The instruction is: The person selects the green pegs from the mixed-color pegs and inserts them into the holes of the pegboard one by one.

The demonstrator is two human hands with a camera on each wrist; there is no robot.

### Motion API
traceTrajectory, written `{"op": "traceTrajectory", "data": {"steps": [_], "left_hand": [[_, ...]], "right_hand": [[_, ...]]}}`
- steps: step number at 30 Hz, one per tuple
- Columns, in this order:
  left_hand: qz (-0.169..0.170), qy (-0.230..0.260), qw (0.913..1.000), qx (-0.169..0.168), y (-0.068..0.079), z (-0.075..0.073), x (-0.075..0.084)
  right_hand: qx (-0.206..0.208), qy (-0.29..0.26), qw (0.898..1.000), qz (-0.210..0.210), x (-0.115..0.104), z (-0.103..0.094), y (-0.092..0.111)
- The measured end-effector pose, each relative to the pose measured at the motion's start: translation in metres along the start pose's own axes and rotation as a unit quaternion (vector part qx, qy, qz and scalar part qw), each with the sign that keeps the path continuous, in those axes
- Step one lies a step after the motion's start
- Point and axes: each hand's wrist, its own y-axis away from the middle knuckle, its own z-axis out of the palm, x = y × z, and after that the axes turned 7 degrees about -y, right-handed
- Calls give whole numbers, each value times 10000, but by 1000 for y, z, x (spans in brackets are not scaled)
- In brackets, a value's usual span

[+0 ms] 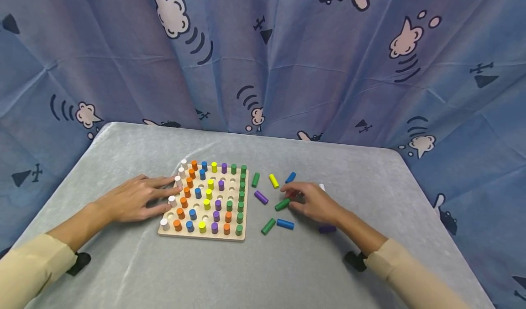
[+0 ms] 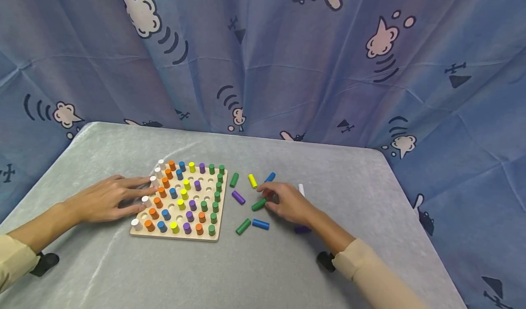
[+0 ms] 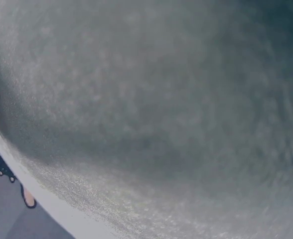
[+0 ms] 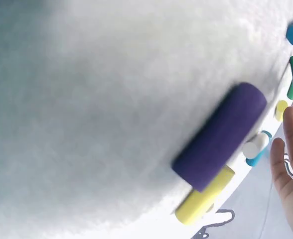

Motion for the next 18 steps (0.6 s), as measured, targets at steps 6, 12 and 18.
{"op": "traceTrajectory", "data": {"steps": [6, 12, 18], "left_hand": [[19, -6, 10000, 11, 0, 1, 0], [-31, 24, 10000, -34, 1, 2, 0], [-33, 2, 10000, -58, 0, 1, 1]], "right_hand": [[70, 51, 9999, -86, -3, -4, -1], [104, -4, 9995, -289, -7, -3, -4], [205, -22, 9989, -419, -9, 3, -9]]}}
